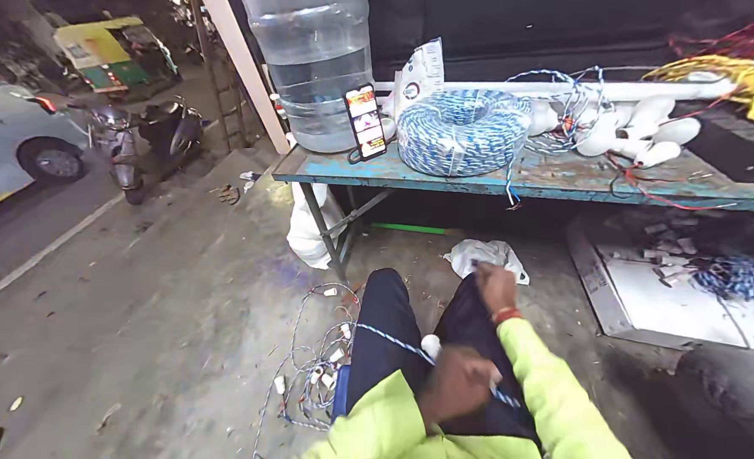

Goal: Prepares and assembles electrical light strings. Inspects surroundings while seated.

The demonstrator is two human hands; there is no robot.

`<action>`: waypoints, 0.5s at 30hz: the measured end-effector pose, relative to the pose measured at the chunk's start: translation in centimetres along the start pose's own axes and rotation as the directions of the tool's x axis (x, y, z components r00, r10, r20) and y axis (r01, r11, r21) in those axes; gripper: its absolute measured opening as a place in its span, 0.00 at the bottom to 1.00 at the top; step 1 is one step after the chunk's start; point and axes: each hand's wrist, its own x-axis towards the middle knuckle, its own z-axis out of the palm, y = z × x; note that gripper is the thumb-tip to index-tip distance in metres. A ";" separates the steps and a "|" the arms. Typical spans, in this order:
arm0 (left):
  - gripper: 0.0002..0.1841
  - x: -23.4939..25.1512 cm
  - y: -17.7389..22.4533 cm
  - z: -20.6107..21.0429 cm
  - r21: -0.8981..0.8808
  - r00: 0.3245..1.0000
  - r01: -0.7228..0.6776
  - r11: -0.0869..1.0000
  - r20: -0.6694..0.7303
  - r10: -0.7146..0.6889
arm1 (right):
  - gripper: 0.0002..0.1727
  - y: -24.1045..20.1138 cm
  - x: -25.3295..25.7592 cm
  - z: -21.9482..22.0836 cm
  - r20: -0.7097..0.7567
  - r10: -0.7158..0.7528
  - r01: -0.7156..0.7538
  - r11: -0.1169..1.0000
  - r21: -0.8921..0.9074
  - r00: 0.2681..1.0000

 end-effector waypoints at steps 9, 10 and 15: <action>0.12 4.4 -0.2 -5.1 -0.323 0.949 0.127 0.938 -0.235 -0.210 | 0.13 -0.7 -6.9 -5.7 0.080 -0.322 0.189 0.720 0.668 0.943; 0.12 4.3 0.2 -5.4 -0.360 0.940 0.125 0.924 -0.255 -0.227 | 0.12 -1.0 -8.1 -4.8 0.125 -0.333 0.138 0.665 0.734 0.935; 0.11 1.8 0.4 -5.8 -0.426 0.899 0.177 0.887 -0.297 -0.322 | 0.11 -3.0 -11.1 -1.6 0.090 -0.247 0.082 0.609 0.789 0.965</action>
